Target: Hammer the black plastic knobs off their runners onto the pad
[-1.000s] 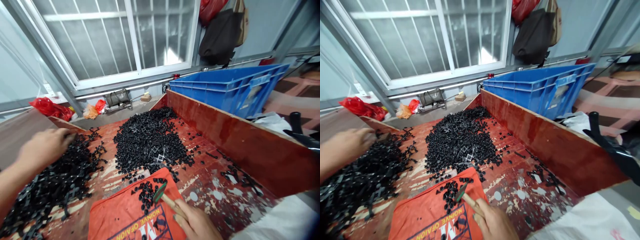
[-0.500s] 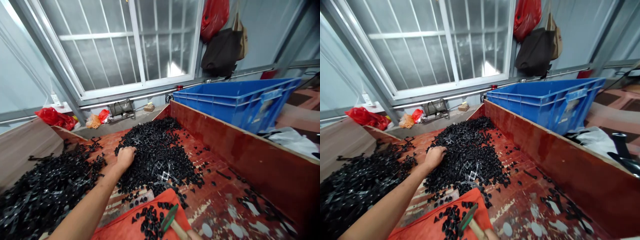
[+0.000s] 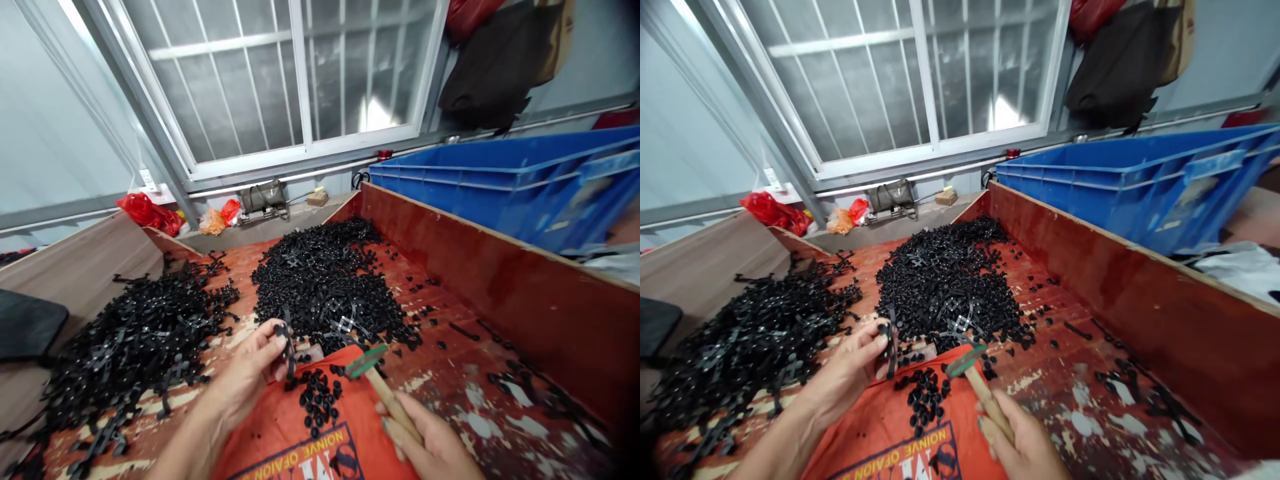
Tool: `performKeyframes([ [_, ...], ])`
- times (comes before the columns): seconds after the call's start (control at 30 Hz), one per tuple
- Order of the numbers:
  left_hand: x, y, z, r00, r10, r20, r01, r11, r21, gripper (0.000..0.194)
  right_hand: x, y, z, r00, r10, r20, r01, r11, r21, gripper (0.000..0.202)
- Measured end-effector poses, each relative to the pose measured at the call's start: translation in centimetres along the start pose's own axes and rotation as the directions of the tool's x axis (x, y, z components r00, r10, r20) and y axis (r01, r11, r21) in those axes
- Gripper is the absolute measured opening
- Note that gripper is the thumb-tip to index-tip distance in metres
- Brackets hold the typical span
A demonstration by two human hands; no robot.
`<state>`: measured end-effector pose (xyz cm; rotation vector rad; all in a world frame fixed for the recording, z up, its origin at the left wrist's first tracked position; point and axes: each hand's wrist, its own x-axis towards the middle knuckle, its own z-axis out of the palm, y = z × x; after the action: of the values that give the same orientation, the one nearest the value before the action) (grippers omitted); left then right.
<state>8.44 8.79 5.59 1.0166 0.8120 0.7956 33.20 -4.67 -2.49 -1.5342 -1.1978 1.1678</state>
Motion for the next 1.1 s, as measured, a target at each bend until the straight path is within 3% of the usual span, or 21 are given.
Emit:
performKeyframes([
  [0.17, -3.3, -3.8, 3.5, 0.998, -0.023, 0.055, 0.026, 0.998, -0.049, 0.033, 0.8, -5.0, 0.8, 0.986, -0.161, -0.043, 0.162, 0.986, 0.036, 0.031],
  [0.27, -4.9, -5.4, 5.0, 0.991, -0.087, 0.104, 0.091, 0.995, -0.032, 0.031, 1.5, -6.8, 2.1, 0.986, -0.166, 0.018, 0.164, 0.983, 0.083, 0.031],
  [0.33, -5.7, -5.9, 5.4, 0.985, -0.124, 0.124, 0.128, 0.991, -0.028, 0.031, 1.9, -7.2, 2.9, 0.977, -0.201, 0.078, 0.191, 0.974, 0.121, 0.02],
  [0.4, -6.3, -6.0, 5.3, 0.987, -0.129, 0.094, 0.134, 0.99, -0.043, 0.029, 1.9, -7.1, 3.4, 0.977, -0.185, 0.108, 0.168, 0.974, 0.149, 0.012],
  [0.53, -6.9, -5.8, 4.3, 0.994, -0.081, -0.08, 0.069, 0.987, -0.143, 0.025, 1.5, -6.6, 3.3, 0.991, -0.042, 0.126, 0.02, 0.985, 0.171, 0.016],
  [0.6, -7.2, -5.6, 4.0, 0.991, -0.08, -0.11, 0.059, 0.982, -0.182, 0.024, 1.2, -6.7, 3.1, 0.989, -0.004, 0.15, -0.025, 0.982, 0.188, 0.018],
  [0.77, -8.0, -5.0, 4.2, 0.991, -0.096, -0.09, 0.054, 0.92, -0.387, 0.047, 0.8, -7.4, 3.1, 0.985, 0.013, 0.17, -0.056, 0.966, 0.252, 0.03],
  [0.93, -8.4, -5.4, 4.2, 0.987, -0.158, -0.015, 0.119, 0.8, -0.588, 0.039, 0.4, -7.5, 2.8, 0.991, 0.002, 0.137, -0.044, 0.951, 0.305, 0.038],
  [1.03, -8.9, -5.8, 4.1, 0.99, -0.14, 0.014, 0.123, 0.808, -0.577, 0.031, 0.1, -7.3, 2.7, 0.993, 0.003, 0.12, -0.04, 0.95, 0.309, 0.04],
  [1.1, -9.1, -6.0, 4.3, 0.993, -0.117, -0.029, 0.081, 0.828, -0.555, 0.026, -0.2, -7.0, 2.8, 0.994, 0.007, 0.108, -0.039, 0.953, 0.299, 0.04],
])
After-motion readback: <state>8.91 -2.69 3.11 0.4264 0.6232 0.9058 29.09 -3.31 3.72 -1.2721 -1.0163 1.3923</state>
